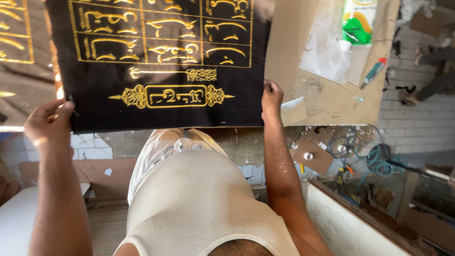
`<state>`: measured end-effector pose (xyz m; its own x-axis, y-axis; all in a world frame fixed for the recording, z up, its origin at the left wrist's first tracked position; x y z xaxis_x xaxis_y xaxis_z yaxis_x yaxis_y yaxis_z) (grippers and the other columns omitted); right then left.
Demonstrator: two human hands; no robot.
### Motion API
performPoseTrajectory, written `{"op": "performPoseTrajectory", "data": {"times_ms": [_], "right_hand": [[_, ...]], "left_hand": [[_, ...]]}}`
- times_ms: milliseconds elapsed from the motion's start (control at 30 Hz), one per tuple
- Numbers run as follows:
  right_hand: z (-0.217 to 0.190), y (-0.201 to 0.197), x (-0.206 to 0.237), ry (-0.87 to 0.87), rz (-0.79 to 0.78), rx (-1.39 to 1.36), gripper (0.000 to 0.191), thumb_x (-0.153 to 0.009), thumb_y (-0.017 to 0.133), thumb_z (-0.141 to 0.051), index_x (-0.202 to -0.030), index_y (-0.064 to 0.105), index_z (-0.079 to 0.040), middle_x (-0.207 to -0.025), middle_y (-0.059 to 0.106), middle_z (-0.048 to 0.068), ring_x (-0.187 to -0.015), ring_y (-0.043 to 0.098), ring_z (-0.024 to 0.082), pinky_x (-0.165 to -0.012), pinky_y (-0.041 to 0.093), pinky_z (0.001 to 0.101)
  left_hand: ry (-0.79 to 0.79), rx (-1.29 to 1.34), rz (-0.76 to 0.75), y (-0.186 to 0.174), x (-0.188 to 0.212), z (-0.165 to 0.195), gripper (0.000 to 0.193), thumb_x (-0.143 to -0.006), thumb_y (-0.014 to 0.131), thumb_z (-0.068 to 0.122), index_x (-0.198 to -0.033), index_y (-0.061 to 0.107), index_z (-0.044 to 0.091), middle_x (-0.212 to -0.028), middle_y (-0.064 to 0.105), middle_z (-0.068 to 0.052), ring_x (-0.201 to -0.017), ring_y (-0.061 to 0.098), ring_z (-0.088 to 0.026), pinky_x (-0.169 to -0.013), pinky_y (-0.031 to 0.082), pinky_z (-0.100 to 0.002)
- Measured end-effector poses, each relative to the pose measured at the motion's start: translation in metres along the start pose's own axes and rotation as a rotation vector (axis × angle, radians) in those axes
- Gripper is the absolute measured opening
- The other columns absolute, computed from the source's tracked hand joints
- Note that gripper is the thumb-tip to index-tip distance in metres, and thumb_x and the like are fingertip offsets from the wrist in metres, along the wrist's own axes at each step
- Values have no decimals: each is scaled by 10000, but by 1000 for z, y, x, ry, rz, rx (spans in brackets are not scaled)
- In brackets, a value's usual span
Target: The person aligns a black fabric with gold patterns onto a wooden board, smoothing it with both hands. They apply glue to the board using a small wooden block and press the fabric down to adhere it. The person repeats this process, ensuring the fabric is flat and properly positioned.
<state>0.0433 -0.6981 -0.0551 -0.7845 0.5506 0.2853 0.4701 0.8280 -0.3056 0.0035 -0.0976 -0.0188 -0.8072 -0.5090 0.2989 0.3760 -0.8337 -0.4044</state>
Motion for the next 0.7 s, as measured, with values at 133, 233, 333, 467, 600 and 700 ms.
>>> {"op": "performPoseTrajectory", "data": {"times_ms": [133,233,333,467,600,700], "right_hand": [[-8,1,7,-106,76,162,195,-1021,613,-133,-1101,733,-2,-942,728,56,-851,651,138,-788,533,296],[-28,-3,18,-330,203,413,217,-1060,585,-156,-1163,706,-9,-1027,715,118,-920,664,230,-830,538,362],[-52,0,27,-619,257,602,248,-1120,547,-182,-1268,655,-15,-1207,679,157,-1117,646,323,-957,516,443],[-72,31,14,-803,82,762,409,-1140,546,-240,-1477,517,-11,-1499,536,211,-1398,513,383,-1167,406,513],[-73,73,-10,-895,-110,987,732,-1140,562,-437,-1624,264,25,-1694,228,251,-1585,211,405,-1294,220,560],[-66,87,-21,-816,-194,1122,887,-1122,439,-616,-1648,160,42,-1722,124,251,-1610,84,388,-1315,138,570]], "left_hand": [[215,-217,72,4,7,4,230,-1026,826,95,-1228,739,28,-1185,683,-140,-980,669,-179,-820,570,-306],[540,-523,232,17,20,21,363,-1027,767,97,-1370,666,38,-1385,597,-160,-1227,596,-286,-1046,517,-426],[704,-658,185,43,22,46,463,-1128,757,212,-1509,557,42,-1592,504,-167,-1490,449,-360,-1241,363,-525],[787,-738,-109,85,-6,94,781,-1173,511,537,-1601,365,-100,-1687,297,-313,-1616,239,-461,-1304,161,-603],[790,-841,-242,119,-42,133,1112,-1049,291,817,-1607,282,-145,-1683,219,-361,-1575,161,-462,-1246,45,-615],[783,-880,-283,124,-57,143,1208,-993,236,890,-1606,271,-151,-1678,225,-351,-1579,156,-441,-1240,19,-628]]}}
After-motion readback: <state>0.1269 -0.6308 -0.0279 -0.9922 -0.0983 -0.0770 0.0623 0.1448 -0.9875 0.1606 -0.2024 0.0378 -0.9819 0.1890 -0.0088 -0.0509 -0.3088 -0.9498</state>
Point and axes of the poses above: each hand's wrist, its own x-axis away from the middle knuckle, its own y-axis out of the palm, z = x × y, the point moved 3 cm from there along -x, towards the middle knuckle
